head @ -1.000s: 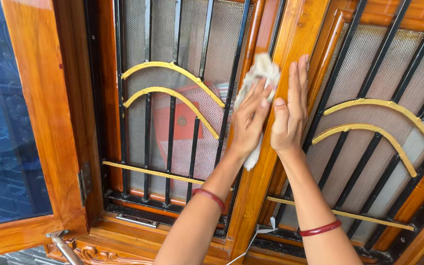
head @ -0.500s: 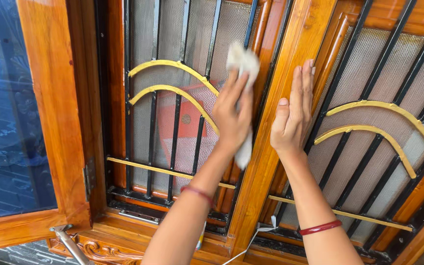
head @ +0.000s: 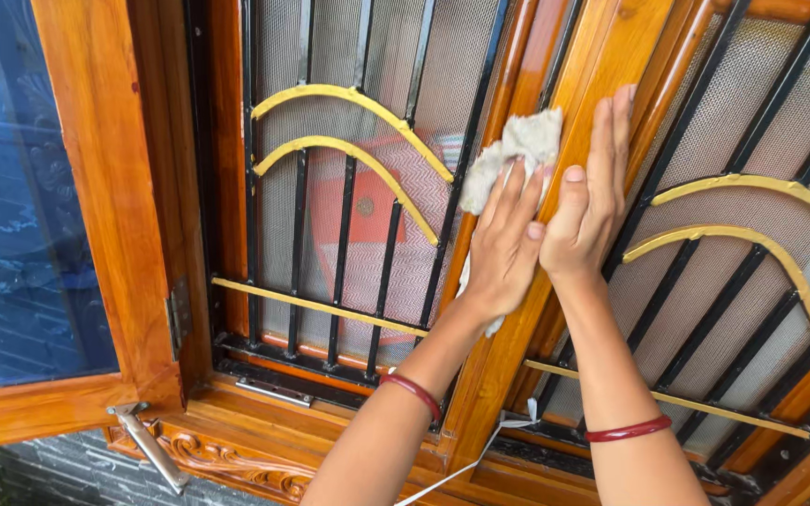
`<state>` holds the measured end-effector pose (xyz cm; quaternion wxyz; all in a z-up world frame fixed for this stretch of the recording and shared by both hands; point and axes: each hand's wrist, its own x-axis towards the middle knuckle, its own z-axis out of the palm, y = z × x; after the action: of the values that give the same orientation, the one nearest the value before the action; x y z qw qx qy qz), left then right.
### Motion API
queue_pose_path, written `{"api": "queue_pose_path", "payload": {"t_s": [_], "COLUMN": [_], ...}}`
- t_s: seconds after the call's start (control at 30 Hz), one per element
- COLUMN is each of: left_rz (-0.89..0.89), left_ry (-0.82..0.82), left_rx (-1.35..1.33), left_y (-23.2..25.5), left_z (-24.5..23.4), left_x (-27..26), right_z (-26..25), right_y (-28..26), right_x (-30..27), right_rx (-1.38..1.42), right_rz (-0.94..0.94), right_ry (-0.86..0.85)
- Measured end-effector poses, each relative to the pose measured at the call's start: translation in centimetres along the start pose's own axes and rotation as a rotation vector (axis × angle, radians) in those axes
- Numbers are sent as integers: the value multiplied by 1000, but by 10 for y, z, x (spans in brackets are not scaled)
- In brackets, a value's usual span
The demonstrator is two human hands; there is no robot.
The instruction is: The person wipes the wooden frame and metal mesh of a window using a white cloth. They systematically clean the vertical and horizontal bars, then move to the mesh sections, and finally wipe the glass pane.
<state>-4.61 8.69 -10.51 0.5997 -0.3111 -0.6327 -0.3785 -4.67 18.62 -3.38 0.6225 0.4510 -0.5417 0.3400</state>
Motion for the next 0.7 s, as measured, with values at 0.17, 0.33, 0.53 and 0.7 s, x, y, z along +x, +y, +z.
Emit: {"api": "queue_pose_path", "payload": {"t_s": [0.17,0.33,0.53,0.7], "left_rz": [-45,-135,-214,-316], "left_ry": [-21,-53,-33,44], "left_rx": [32,57,136,133], "left_y": [4,8,15,24], "left_z": [-3,-6,-9,-12], "left_x": [-36,-91,-151,-169], "right_z": [0,2,2,1], "right_y": [1,4,4,3], "right_x": [-2,-2,-2,-2], "right_rx": [0,22,25,-17], "right_rz": [16,4,-8,5], "right_ry": [-1,11,20,13]}}
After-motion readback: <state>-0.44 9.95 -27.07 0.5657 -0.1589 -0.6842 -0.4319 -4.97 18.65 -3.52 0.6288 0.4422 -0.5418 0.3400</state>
